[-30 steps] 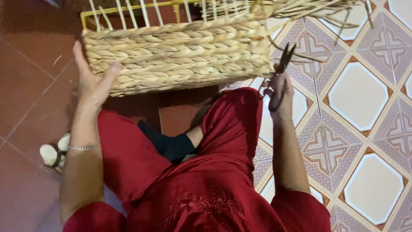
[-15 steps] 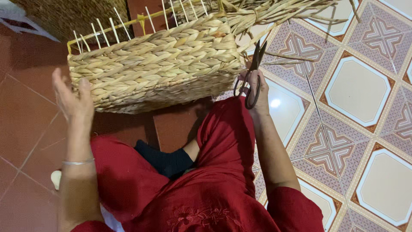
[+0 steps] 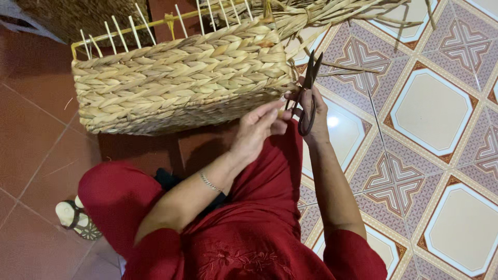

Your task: The person sits on the floor weaving a water hyacinth basket around a bamboo frame. They tuck woven strands into the basket wall, trim excess straw and protruding sticks with scissors, rotate the basket to work different sides, and fold a flat strip along the rim.

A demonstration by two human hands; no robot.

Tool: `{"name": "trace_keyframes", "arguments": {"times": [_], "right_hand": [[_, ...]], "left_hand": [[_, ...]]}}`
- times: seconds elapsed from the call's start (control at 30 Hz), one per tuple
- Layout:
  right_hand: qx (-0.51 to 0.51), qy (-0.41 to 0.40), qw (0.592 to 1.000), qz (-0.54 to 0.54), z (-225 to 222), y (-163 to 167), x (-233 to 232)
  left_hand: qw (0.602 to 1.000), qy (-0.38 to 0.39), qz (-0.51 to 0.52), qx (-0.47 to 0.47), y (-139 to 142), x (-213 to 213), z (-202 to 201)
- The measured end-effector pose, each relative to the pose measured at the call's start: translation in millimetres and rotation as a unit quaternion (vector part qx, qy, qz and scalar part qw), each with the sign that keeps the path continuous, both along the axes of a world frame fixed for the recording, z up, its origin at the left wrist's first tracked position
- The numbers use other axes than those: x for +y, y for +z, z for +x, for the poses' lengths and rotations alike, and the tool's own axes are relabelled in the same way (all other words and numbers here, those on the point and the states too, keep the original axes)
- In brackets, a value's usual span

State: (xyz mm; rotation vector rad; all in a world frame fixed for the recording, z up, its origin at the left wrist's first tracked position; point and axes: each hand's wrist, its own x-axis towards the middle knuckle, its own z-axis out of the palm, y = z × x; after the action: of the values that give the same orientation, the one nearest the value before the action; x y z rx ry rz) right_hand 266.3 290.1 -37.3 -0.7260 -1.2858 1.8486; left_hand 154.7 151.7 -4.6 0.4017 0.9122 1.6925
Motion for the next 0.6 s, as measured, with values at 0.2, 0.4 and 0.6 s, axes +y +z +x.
{"name": "trace_keyframes", "arguments": {"times": [0.2, 0.4, 0.6], "right_hand": [[0.042, -0.008, 0.994, 0.104, 20.5, 19.6, 23.0], [0.017, -0.027, 0.985, 0.17, 27.7, 14.0, 4.1], [-0.044, 0.065, 0.975, 0.21, 37.9, 16.1, -16.0]], "left_hand": [[0.998, 0.057, 0.017, 0.005, -13.0, 36.3, 13.3], [0.996, 0.086, 0.012, 0.025, -19.4, 42.2, 15.6], [0.995, 0.1, -0.005, 0.03, -21.4, 38.9, 11.7]]}}
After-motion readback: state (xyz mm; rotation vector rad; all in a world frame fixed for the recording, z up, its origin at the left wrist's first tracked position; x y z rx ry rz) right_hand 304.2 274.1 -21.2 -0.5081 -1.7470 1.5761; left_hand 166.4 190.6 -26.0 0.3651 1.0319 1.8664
